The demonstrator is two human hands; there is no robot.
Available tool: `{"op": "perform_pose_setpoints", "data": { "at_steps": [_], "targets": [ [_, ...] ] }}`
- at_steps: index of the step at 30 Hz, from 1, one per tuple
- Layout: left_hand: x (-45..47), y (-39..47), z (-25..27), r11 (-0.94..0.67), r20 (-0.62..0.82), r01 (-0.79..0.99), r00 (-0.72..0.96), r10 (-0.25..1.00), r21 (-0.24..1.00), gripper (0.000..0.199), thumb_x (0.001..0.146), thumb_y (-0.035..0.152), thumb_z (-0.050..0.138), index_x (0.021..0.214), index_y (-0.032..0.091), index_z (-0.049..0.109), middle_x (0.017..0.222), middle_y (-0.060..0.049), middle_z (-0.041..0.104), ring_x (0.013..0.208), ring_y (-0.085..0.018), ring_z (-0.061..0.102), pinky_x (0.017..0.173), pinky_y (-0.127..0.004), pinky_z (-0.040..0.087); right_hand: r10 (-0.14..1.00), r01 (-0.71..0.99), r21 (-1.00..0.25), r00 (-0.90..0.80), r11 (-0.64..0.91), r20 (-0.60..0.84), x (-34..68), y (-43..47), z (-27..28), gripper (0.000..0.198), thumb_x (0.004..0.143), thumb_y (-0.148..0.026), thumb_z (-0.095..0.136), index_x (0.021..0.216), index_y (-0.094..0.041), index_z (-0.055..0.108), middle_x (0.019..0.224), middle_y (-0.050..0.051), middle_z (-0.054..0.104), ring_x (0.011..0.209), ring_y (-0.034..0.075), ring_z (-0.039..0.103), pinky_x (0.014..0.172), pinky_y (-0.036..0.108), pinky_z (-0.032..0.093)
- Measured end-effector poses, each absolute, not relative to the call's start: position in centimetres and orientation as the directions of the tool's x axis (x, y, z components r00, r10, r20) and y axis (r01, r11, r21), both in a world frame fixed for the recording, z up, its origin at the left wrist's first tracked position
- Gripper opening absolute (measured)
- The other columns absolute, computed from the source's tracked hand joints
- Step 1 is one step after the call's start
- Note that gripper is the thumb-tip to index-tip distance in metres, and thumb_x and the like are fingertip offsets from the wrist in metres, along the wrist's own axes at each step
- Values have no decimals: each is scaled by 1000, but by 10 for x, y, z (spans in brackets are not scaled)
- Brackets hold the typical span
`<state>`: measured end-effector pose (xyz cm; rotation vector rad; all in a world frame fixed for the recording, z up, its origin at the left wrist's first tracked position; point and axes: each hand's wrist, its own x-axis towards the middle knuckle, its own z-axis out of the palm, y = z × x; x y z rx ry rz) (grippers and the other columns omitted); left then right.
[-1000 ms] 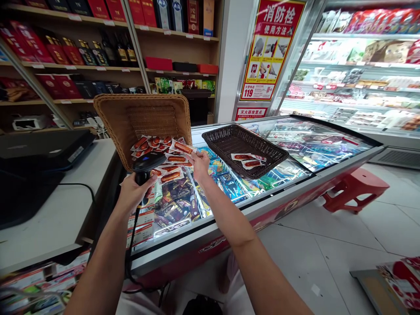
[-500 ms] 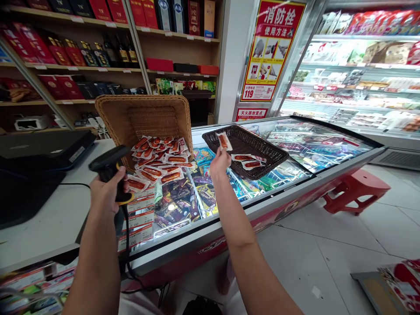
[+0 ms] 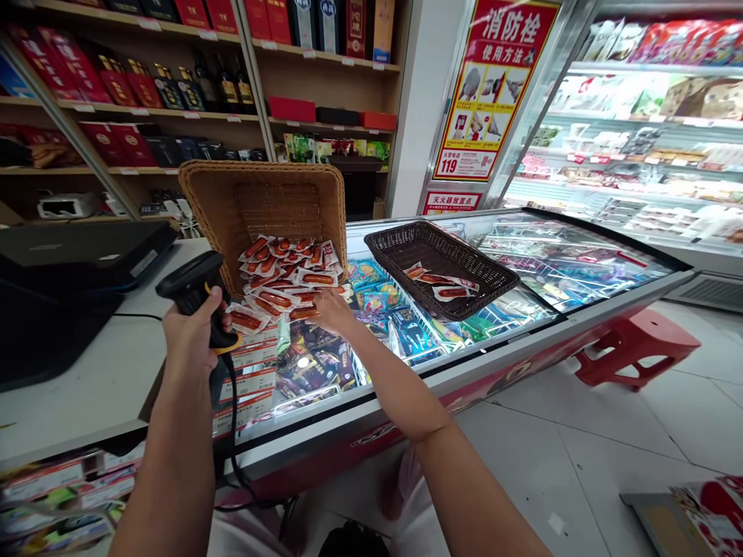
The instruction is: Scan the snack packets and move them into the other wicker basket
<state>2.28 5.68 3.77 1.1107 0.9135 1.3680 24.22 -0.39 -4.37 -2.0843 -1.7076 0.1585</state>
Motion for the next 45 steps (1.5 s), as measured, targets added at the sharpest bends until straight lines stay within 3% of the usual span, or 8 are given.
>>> {"op": "perform_pose_setpoints", "data": {
  "at_steps": [7, 14, 22, 25, 29, 33, 37, 45],
  "targets": [
    [31, 57, 27, -116, 140, -194, 116, 983, 974, 56, 52, 47, 97, 83, 20, 59, 60, 7, 61, 40, -10, 49, 35, -24, 39, 992, 886, -456, 118, -85, 45, 262, -7, -33, 26, 83, -32, 90, 96, -19, 71, 112, 8, 68, 112, 28, 64, 94, 39, 52],
    [34, 56, 26, -110, 133, -156, 142, 981, 982, 59, 50, 48, 99, 83, 20, 59, 60, 5, 62, 37, -9, 49, 35, -23, 38, 954, 752, -619, 299, -225, 16, 270, -14, -32, 76, 56, -29, 105, 121, -18, 68, 120, 9, 71, 113, 29, 67, 89, 33, 53],
    [35, 53, 27, -115, 136, -157, 130, 982, 981, 61, 48, 49, 99, 83, 20, 58, 59, 5, 63, 38, -10, 49, 34, -23, 36, 868, 533, -828, 480, -175, 126, 293, -14, -18, 19, 70, -13, 79, 84, -19, 70, 70, -6, 63, 69, 14, 62, 68, 25, 47],
    [36, 52, 27, -126, 148, -151, 148, 978, 981, 59, 51, 49, 98, 85, 19, 59, 60, 5, 62, 38, -10, 49, 36, -23, 37, 813, 572, -794, 552, -207, 185, 298, -14, -20, 20, 69, -9, 75, 86, -18, 72, 70, -5, 63, 70, 15, 63, 72, 27, 50],
    [37, 52, 26, -136, 157, -126, 184, 970, 983, 57, 54, 49, 97, 84, 20, 59, 60, 6, 61, 38, -10, 49, 36, -23, 36, 801, 663, -688, 564, -294, 200, 298, -18, -24, 23, 73, -16, 84, 95, -18, 78, 100, 6, 72, 100, 24, 70, 91, 34, 55],
    [37, 52, 24, -148, 164, -93, 193, 967, 985, 58, 53, 51, 97, 83, 20, 57, 60, 6, 61, 38, -10, 49, 36, -24, 38, 840, 707, -546, 543, -449, 13, 290, -23, -21, 34, 74, -44, 95, 79, -17, 75, 117, 16, 70, 111, 31, 70, 93, 37, 56],
    [38, 53, 22, -153, 162, -61, 188, 969, 986, 58, 54, 51, 96, 83, 21, 56, 59, 5, 60, 39, -12, 51, 37, -25, 38, 852, 751, -430, 516, -501, -92, 281, -25, -11, 40, 75, -54, 94, 79, -20, 73, 114, 12, 73, 107, 28, 71, 84, 32, 52],
    [36, 52, 22, -151, 147, 6, 202, 968, 989, 58, 56, 53, 95, 86, 22, 57, 57, 5, 58, 41, -13, 52, 38, -25, 39, 855, 711, -581, 516, -396, 50, 280, -28, -1, 37, 75, -40, 90, 102, -22, 72, 101, 6, 77, 94, 24, 71, 75, 29, 48]
  ]
}}
